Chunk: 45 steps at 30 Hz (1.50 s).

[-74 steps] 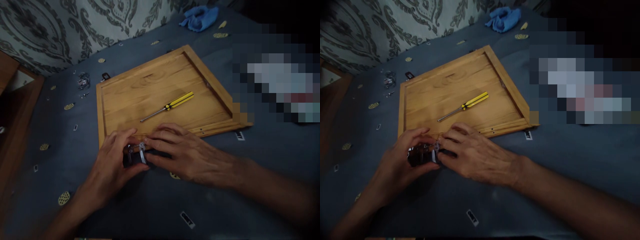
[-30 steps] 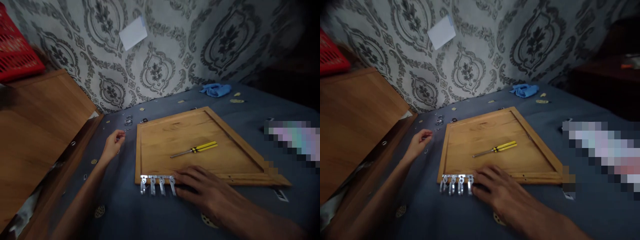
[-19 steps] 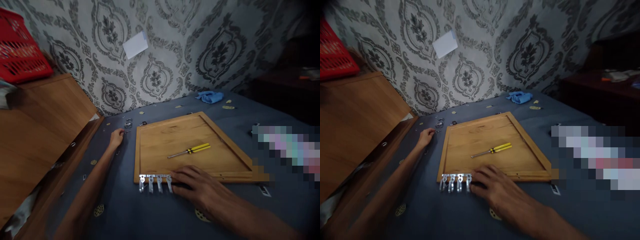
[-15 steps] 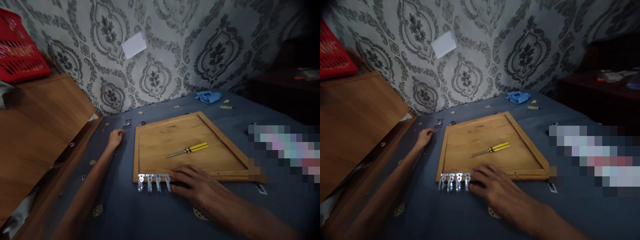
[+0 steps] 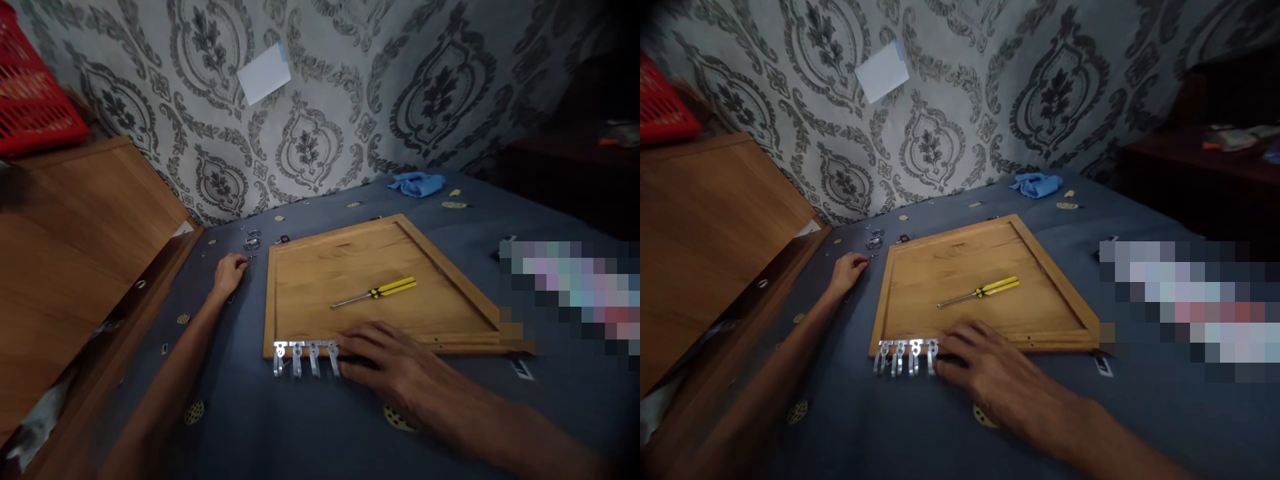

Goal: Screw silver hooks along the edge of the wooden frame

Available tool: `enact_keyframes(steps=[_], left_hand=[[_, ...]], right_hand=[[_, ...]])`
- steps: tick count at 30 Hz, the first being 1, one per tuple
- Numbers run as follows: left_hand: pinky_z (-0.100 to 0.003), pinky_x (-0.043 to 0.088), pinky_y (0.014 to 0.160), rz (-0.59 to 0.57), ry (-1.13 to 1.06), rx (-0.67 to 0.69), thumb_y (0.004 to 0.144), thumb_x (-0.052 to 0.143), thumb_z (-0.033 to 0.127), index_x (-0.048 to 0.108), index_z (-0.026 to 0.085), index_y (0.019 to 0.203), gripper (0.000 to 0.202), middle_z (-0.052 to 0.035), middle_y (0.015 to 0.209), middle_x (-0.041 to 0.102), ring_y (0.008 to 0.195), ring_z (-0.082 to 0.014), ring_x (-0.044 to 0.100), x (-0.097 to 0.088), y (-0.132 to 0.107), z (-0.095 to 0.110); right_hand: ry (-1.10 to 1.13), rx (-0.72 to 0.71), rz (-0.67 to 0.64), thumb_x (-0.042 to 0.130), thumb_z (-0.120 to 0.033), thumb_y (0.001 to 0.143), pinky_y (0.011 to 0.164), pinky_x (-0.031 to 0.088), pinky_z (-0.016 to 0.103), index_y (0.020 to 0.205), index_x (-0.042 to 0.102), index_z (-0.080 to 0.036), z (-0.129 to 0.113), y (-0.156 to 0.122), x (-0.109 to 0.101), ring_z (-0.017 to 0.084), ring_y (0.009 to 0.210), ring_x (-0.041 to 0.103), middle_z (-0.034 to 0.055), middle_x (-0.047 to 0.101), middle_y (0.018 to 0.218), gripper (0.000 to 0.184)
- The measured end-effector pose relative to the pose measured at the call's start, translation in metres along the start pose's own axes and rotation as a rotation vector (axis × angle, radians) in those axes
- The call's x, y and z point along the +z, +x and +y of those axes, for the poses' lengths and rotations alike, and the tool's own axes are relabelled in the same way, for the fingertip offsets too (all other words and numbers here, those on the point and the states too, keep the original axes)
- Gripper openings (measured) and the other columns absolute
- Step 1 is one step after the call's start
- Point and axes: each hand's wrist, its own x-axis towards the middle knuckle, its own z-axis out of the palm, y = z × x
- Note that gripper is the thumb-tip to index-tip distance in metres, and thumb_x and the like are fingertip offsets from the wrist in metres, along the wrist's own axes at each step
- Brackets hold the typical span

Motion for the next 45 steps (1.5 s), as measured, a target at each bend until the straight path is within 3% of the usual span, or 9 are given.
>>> enact_keyframes(steps=[6,16,21,26,30,40,43,45], left_hand=[[-0.045,0.059,0.091,0.01,-0.006,0.054,0.1,0.064,0.036,0.063,0.017,0.126,0.032,-0.0103,0.127,0.066,0.107,-0.0238,0.068,0.002,-0.004,-0.004],[-0.044,0.06,0.09,0.004,-0.029,0.183,0.099,0.064,0.035,0.064,0.016,0.122,0.03,-0.0094,0.122,0.068,0.104,-0.0228,0.068,-0.006,-0.006,-0.008],[-0.042,0.059,0.087,-0.017,-0.111,0.181,0.099,0.065,0.036,0.068,0.015,0.111,0.024,-0.0071,0.111,0.07,0.097,-0.0206,0.069,-0.01,-0.007,-0.011],[-0.031,0.054,0.075,-0.013,-0.263,0.15,0.084,0.074,0.029,0.073,0.018,0.087,0.012,-0.0016,0.082,0.071,0.075,-0.0172,0.066,-0.009,-0.002,-0.017],[-0.026,0.049,0.066,-0.033,-0.376,0.139,0.072,0.076,0.031,0.074,0.02,0.079,0.013,-0.0006,0.076,0.071,0.069,-0.0162,0.063,-0.01,0.001,-0.017],[-0.026,0.046,0.06,-0.141,-0.48,0.074,0.063,0.083,0.046,0.067,0.019,0.07,0.032,0.0006,0.064,0.065,0.061,-0.0148,0.058,-0.025,-0.006,0.003],[-0.025,0.046,0.059,-0.127,-0.499,0.068,0.068,0.08,0.052,0.067,0.02,0.074,0.035,0.002,0.067,0.066,0.063,-0.0141,0.058,-0.042,-0.023,0.022],[-0.025,0.049,0.063,-0.126,-0.51,0.085,0.069,0.081,0.051,0.069,0.021,0.077,0.033,0.0023,0.071,0.068,0.067,-0.0149,0.06,-0.056,-0.043,0.045]], right_hand=[[0.004,-0.004,0.029,0.055,-0.012,0.097,0.098,0.05,0.043,0.115,0.071,-0.024,0.001,-0.002,0.006,0.024,0.111,0.06,0.0063,0.072,0.118,0.027],[0.015,0.004,0.003,0.059,-0.015,0.096,0.099,0.05,0.044,0.118,0.07,-0.024,-0.002,0.0,-0.001,0.024,0.113,0.061,0.0063,0.071,0.121,0.026],[-0.031,-0.02,-0.006,0.056,-0.017,0.099,0.097,0.051,0.045,0.116,0.071,-0.02,-0.003,0.0,-0.002,0.025,0.112,0.06,0.0086,0.072,0.12,0.023],[-0.038,-0.029,-0.017,0.054,-0.015,0.099,0.099,0.05,0.046,0.116,0.069,-0.02,-0.001,-0.002,-0.001,0.026,0.114,0.058,0.0084,0.069,0.128,0.024],[-0.046,-0.013,-0.025,0.054,-0.014,0.098,0.098,0.051,0.046,0.115,0.069,-0.02,-0.001,-0.002,-0.001,0.025,0.114,0.059,0.009,0.069,0.127,0.024],[-0.081,-0.036,0.019,0.052,-0.014,0.1,0.095,0.052,0.046,0.114,0.07,-0.02,0.0,-0.001,0.001,0.027,0.112,0.06,0.0089,0.071,0.124,0.023],[-0.097,-0.022,-0.019,0.054,-0.017,0.1,0.095,0.052,0.047,0.115,0.07,-0.021,-0.001,0.0,-0.001,0.027,0.113,0.061,0.0083,0.07,0.126,0.022],[-0.105,-0.009,-0.045,0.054,-0.02,0.101,0.094,0.053,0.046,0.114,0.07,-0.021,-0.002,0.0,-0.002,0.027,0.111,0.061,0.008,0.07,0.124,0.02]])
